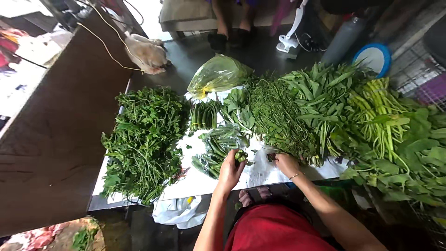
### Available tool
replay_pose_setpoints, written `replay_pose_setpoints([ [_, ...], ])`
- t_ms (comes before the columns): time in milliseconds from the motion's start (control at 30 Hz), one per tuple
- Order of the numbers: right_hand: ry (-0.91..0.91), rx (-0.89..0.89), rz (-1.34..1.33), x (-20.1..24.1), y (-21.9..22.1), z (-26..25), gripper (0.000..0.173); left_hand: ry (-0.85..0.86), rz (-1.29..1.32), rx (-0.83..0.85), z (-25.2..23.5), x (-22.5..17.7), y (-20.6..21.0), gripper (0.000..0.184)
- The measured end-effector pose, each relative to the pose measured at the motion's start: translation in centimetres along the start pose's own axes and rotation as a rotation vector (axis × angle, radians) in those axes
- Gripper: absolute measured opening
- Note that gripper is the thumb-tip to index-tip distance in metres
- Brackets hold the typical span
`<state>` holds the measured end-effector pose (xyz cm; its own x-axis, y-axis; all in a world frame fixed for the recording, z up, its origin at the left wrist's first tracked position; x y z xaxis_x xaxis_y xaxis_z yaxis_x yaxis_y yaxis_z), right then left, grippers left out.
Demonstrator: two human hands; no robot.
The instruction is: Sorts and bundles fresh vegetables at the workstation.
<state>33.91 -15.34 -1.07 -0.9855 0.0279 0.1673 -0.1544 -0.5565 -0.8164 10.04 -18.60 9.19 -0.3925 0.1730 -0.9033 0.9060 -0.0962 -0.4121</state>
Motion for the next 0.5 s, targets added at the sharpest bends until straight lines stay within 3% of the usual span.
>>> replay_pose_setpoints([
  [200,-0.101,-0.119,-0.196,-1.2,-0.8,0.9,0.025,0.007,0.102,-0.029,0.5,0.2,-0.3,0.039],
  [500,-0.057,-0.295,-0.43,-2.0,-1.9,2.6,0.024,-0.024,0.121,-0.02,0.9,0.6,0.0,0.037],
])
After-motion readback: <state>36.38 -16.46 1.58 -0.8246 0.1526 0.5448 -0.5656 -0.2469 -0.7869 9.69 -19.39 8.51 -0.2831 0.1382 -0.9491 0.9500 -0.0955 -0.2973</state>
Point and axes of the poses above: each hand's wrist, its own z-axis away from the middle knuckle, its own y-axis out of the palm, x = y × z, the point moved 4 cm from there along -z, towards the middle knuckle, and after that the axes turned 10 degrees about z, right-handed, at the moved point
